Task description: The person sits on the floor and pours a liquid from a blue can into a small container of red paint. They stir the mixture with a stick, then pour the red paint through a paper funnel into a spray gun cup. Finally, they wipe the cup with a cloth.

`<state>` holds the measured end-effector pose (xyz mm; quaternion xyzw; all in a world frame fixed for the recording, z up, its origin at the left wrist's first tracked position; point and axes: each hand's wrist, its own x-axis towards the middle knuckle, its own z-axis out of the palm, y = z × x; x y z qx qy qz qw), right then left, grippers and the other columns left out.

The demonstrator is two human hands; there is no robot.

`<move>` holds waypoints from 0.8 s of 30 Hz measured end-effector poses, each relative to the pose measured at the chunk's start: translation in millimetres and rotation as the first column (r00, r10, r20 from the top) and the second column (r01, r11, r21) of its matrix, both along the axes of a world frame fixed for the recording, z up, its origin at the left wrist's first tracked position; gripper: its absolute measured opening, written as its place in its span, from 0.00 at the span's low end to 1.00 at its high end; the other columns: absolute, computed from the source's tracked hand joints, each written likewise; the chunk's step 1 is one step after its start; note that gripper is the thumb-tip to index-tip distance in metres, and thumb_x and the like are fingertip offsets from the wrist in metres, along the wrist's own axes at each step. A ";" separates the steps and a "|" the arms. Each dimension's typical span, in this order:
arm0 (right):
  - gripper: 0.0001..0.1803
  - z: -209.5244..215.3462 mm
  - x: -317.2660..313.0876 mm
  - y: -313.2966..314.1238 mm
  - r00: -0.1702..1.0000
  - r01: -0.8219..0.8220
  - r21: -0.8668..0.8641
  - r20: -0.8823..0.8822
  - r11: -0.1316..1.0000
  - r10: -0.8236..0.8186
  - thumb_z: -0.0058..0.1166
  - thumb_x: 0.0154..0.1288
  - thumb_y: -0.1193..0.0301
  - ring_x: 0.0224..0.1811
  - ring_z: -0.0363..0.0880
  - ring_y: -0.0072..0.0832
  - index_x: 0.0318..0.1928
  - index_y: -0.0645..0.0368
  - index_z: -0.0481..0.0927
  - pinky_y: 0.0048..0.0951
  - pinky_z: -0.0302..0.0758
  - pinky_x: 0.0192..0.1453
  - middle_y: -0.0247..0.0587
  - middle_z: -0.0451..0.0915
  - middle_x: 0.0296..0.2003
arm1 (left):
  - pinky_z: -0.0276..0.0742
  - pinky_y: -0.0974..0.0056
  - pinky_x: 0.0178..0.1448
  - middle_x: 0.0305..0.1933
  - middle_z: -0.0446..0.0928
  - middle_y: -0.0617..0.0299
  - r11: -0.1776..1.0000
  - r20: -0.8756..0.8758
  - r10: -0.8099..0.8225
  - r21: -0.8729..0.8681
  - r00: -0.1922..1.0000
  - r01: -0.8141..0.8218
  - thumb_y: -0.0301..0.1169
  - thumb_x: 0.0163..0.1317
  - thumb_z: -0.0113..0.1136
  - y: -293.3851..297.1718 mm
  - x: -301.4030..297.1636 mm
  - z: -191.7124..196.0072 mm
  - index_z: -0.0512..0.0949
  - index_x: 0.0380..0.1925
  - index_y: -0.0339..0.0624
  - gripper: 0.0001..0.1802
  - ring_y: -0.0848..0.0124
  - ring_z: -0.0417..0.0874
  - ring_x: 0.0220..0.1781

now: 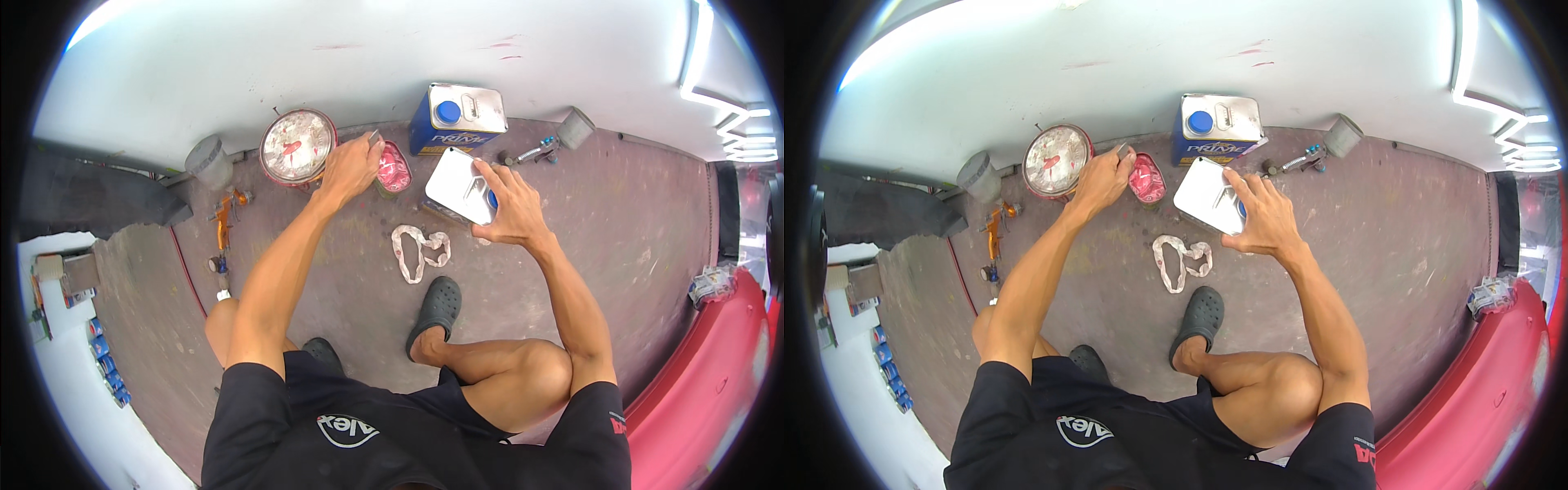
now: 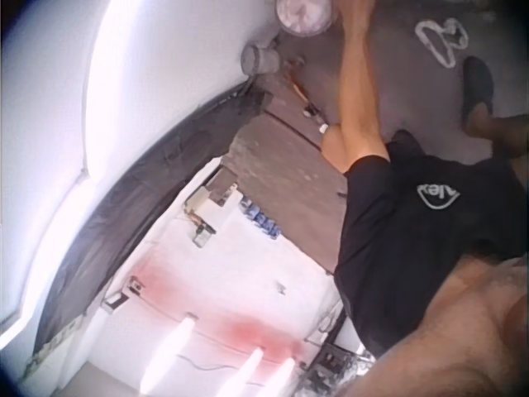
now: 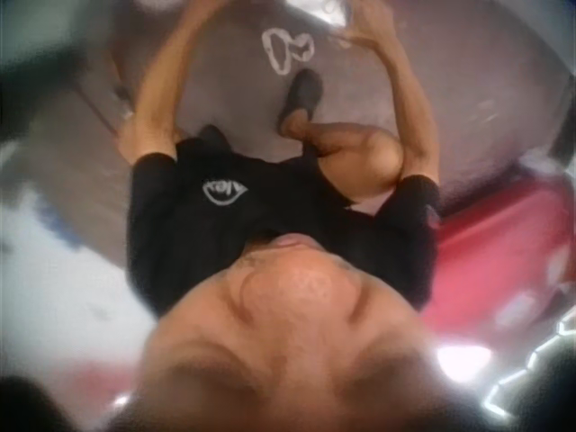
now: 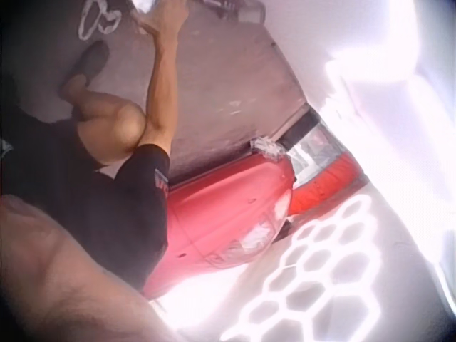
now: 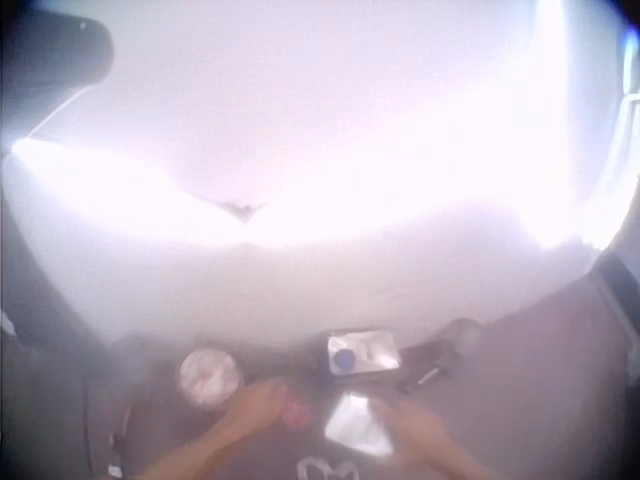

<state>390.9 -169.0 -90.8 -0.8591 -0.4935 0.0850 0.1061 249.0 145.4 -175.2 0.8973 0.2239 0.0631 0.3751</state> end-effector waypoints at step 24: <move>0.60 -44.8 26.5 16.8 0.995 0.058 0.139 -0.090 0.989 -0.046 0.77 0.42 0.50 0.66 0.79 0.55 0.79 0.43 0.68 0.54 0.80 0.67 0.52 0.79 0.65 | 0.81 0.43 0.51 0.41 0.88 0.47 0.994 0.095 -0.044 0.100 0.995 0.034 0.40 0.81 0.56 -10.9 -4.6 12.3 0.85 0.50 0.40 0.16 0.45 0.88 0.46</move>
